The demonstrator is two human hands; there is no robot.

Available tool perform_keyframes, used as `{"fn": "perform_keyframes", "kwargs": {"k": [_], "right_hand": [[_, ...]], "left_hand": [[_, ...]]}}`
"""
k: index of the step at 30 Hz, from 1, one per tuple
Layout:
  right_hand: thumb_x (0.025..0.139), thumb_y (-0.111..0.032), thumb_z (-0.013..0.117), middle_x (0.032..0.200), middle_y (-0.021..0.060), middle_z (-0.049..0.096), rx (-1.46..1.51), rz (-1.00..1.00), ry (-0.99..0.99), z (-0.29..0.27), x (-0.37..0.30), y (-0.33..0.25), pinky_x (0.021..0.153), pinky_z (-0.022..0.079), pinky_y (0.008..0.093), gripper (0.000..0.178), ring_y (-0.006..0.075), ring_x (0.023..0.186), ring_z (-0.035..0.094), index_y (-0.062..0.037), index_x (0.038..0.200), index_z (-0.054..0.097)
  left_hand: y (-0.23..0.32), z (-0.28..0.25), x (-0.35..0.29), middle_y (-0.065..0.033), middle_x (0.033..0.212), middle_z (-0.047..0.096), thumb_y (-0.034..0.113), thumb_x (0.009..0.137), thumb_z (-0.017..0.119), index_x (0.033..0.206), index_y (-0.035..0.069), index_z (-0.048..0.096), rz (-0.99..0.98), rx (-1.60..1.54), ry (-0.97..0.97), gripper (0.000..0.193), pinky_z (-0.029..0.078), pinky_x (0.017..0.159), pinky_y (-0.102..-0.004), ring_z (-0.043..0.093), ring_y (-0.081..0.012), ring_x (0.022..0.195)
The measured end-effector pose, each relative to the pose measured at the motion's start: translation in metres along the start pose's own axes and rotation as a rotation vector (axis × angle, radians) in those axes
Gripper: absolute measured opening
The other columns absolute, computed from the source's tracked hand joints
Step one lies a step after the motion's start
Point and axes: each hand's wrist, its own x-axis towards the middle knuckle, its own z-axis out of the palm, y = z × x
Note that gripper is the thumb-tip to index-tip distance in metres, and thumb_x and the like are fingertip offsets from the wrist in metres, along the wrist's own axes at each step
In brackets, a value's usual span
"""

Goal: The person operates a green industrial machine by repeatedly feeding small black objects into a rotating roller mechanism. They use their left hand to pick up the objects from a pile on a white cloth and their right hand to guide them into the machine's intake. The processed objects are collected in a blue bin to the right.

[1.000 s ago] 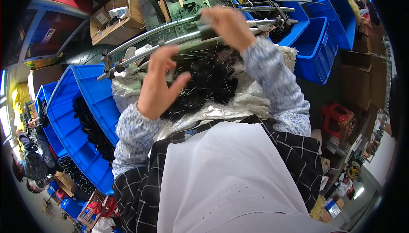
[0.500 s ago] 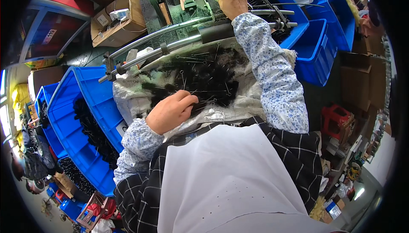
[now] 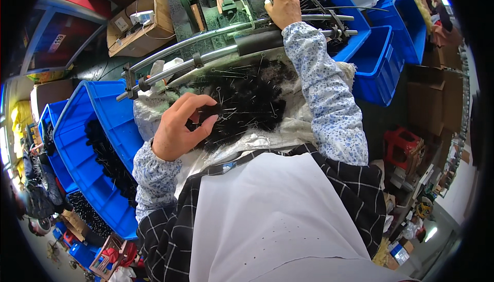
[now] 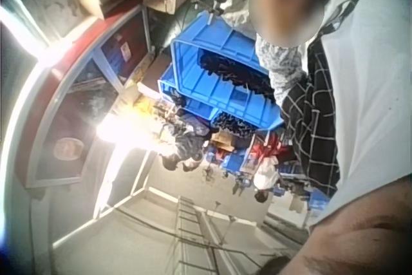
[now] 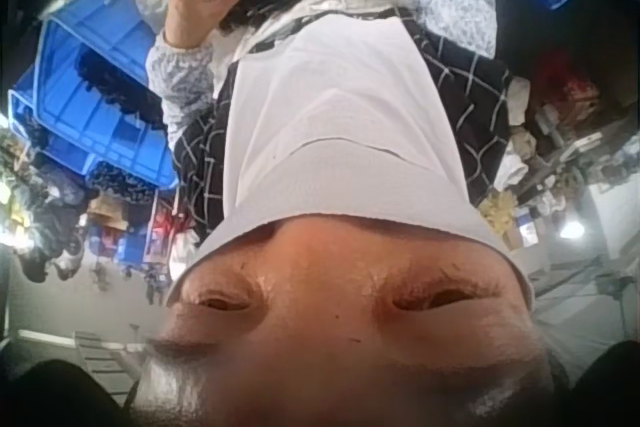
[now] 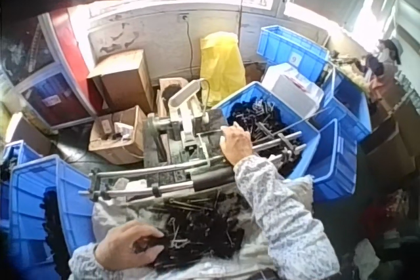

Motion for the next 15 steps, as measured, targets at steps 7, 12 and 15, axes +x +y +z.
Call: {"fn": "perform_keyframes", "kwargs": {"k": [7, 12, 15], "right_hand": [[0.075, -0.021, 0.057, 0.085, 0.0079, 0.064, 0.019, 0.031, -0.084, -0.002, 0.007, -0.066, 0.071, 0.044, 0.0409, 0.026, 0.0254, 0.085, 0.061, -0.0094, 0.097, 0.064], [0.075, -0.021, 0.057, 0.079, 0.0026, 0.064, -0.096, -0.007, -0.011, 0.007, 0.008, -0.08, 0.07, 0.041, 0.04, 0.011, 0.0207, 0.083, 0.06, -0.0129, 0.079, 0.062], [0.075, -0.025, 0.059, 0.083, 0.0051, 0.065, -0.096, 0.01, -0.077, -0.007, 0.008, -0.064, 0.071, 0.042, 0.0416, 0.022, 0.0226, 0.084, 0.061, -0.015, 0.095, 0.065]], "left_hand": [[0.003, -0.001, 0.0, -0.0055, 0.086, 0.057, 0.004, 0.073, 0.069, 0.102, 0.007, 0.058, 0.013, 0.015, 0.017, 0.031, 0.046, 0.057, -0.024, 0.054, -0.0134, 0.062], [0.005, 0.0, 0.008, -0.0088, 0.094, 0.058, 0.001, 0.076, 0.065, 0.104, 0.005, 0.058, 0.052, 0.034, 0.05, 0.029, 0.049, 0.063, -0.0254, 0.059, -0.0159, 0.072], [-0.002, -0.003, 0.006, -0.0108, 0.098, 0.059, -0.003, 0.077, 0.062, 0.102, 0.003, 0.058, 0.07, 0.041, 0.098, 0.025, 0.05, 0.069, -0.0267, 0.06, -0.0178, 0.078]]}}
